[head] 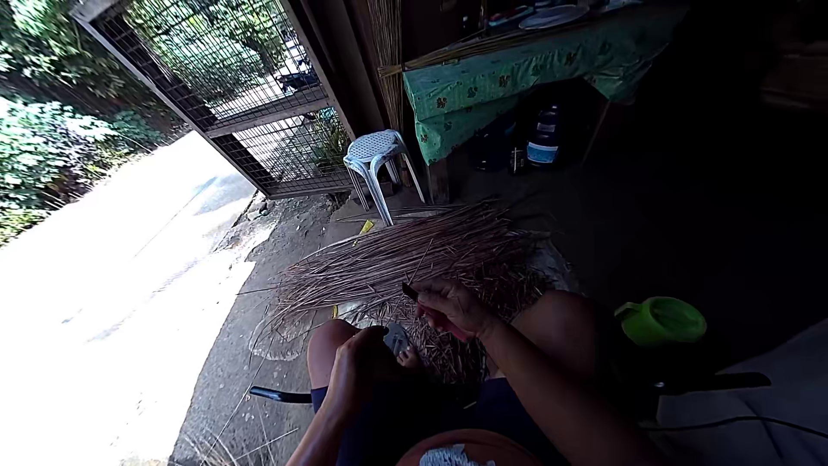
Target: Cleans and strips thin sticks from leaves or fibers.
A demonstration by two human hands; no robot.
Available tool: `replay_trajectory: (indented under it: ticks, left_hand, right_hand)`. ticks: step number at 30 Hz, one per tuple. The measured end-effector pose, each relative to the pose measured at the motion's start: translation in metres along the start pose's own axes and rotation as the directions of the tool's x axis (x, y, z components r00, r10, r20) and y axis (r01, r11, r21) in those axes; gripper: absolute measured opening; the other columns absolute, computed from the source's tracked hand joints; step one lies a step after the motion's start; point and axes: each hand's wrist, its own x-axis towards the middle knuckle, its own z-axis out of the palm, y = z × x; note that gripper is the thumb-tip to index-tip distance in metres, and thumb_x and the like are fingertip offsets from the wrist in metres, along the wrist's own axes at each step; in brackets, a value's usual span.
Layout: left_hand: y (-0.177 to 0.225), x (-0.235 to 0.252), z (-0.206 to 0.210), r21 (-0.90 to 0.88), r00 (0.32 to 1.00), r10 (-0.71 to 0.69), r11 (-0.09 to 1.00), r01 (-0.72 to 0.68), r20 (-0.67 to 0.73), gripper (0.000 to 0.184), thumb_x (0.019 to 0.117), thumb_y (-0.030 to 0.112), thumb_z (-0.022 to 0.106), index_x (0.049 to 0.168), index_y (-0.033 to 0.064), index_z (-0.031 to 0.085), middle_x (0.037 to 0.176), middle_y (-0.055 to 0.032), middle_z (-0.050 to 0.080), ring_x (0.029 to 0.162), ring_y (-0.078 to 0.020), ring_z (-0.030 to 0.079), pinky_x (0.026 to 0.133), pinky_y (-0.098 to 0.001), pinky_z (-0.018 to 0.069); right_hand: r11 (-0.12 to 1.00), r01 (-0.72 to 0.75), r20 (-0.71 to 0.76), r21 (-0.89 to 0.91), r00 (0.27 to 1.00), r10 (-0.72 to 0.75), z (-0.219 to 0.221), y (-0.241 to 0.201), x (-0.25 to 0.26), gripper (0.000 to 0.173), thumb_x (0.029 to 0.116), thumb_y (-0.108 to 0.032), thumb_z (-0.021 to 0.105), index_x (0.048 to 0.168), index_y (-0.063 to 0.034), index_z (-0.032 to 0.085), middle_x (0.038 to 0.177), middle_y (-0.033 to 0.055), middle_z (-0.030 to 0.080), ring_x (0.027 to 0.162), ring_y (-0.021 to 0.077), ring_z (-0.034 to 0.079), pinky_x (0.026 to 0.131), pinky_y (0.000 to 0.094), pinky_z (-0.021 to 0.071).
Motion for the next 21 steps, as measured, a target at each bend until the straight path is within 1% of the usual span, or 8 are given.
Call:
replay_trajectory:
  ticks: [2,5,11,13,16,17,18,21]
  left_hand:
    - [-0.001,0.000,0.000,-0.031,0.999,0.035,0.999,-0.035,0.004,0.026,0.1029,0.014,0.049,0.112,0.0073,0.073,0.082,0.0027,0.070,0.061,-0.0025,0.061,0.059,-0.0216,0.0538]
    - [-0.003,-0.004,-0.001,-0.044,0.997,0.071,0.997,-0.070,0.011,0.026,0.1023,0.013,0.049,0.111,0.0080,0.074,0.083,0.0028,0.070,0.065,-0.0020,0.062,0.063,-0.0215,0.0546]
    - [-0.006,-0.009,-0.005,0.002,0.997,0.081,0.997,-0.082,0.007,0.025,0.1021,0.015,0.051,0.109,0.0101,0.074,0.087,0.0032,0.072,0.076,-0.0028,0.066,0.073,-0.0236,0.0576]
    - [-0.007,-0.010,-0.005,0.021,0.998,0.066,0.998,-0.066,0.005,0.024,0.1024,0.016,0.052,0.108,0.0097,0.075,0.086,0.0028,0.072,0.075,-0.0032,0.067,0.073,-0.0240,0.0579]
    - [-0.011,-0.013,-0.006,0.030,0.999,0.043,0.999,-0.043,-0.003,0.023,0.1023,0.016,0.053,0.108,0.0101,0.075,0.086,0.0035,0.072,0.075,-0.0030,0.067,0.074,-0.0240,0.0584]
    - [-0.012,-0.014,-0.007,0.026,0.999,0.035,0.999,-0.035,-0.003,0.023,0.1022,0.015,0.053,0.109,0.0098,0.074,0.085,0.0035,0.072,0.074,-0.0029,0.067,0.073,-0.0238,0.0580]
    - [-0.012,-0.013,-0.007,0.016,1.000,0.022,1.000,-0.022,0.000,0.023,0.1024,0.015,0.053,0.109,0.0092,0.073,0.085,0.0033,0.071,0.072,-0.0030,0.066,0.070,-0.0237,0.0572]
    - [-0.008,-0.008,-0.007,-0.049,1.000,0.005,0.999,-0.004,0.019,0.024,0.1032,0.013,0.050,0.112,0.0080,0.072,0.084,0.0027,0.071,0.063,-0.0035,0.062,0.061,-0.0230,0.0549]
  right_hand:
    - [1.000,0.015,-0.029,0.021,0.999,-0.014,0.001,-0.001,0.000,0.032,0.1057,-0.014,0.053,0.132,0.0030,0.060,0.086,0.0058,0.071,0.054,0.0082,0.059,0.049,0.0225,0.0510]
    - [0.999,0.024,-0.092,0.042,0.996,-0.020,-0.009,-0.009,0.001,0.031,0.1057,-0.013,0.052,0.131,0.0038,0.060,0.084,0.0061,0.071,0.053,0.0081,0.059,0.048,0.0217,0.0503]
    - [0.998,0.056,-0.212,0.041,0.976,-0.046,-0.027,-0.020,0.006,0.026,0.1069,-0.012,0.050,0.123,0.0030,0.065,0.083,0.0094,0.071,0.052,0.0086,0.058,0.048,0.0214,0.0499]
    - [0.995,0.091,-0.313,0.051,0.947,-0.070,-0.033,-0.023,0.009,0.027,0.1072,-0.011,0.050,0.124,0.0026,0.065,0.083,0.0095,0.071,0.051,0.0084,0.057,0.048,0.0210,0.0500]
    - [0.986,0.151,-0.480,0.064,0.871,-0.103,-0.049,-0.029,0.013,0.028,0.1091,-0.013,0.047,0.127,-0.0001,0.063,0.082,0.0100,0.069,0.051,0.0101,0.057,0.047,0.0222,0.0499]
    - [0.986,0.153,-0.484,0.058,0.869,-0.106,-0.051,-0.030,0.012,0.028,0.1095,-0.014,0.046,0.128,-0.0006,0.062,0.082,0.0104,0.069,0.051,0.0106,0.057,0.047,0.0229,0.0503]
    - [0.988,0.142,-0.452,0.054,0.886,-0.103,-0.050,-0.032,0.010,0.029,0.1095,-0.014,0.046,0.130,-0.0006,0.061,0.084,0.0110,0.070,0.051,0.0110,0.058,0.047,0.0232,0.0508]
    - [0.998,0.055,-0.200,0.020,0.979,-0.050,-0.032,-0.023,0.003,0.031,0.1082,-0.016,0.048,0.131,0.0005,0.061,0.088,0.0090,0.071,0.054,0.0099,0.059,0.050,0.0231,0.0514]
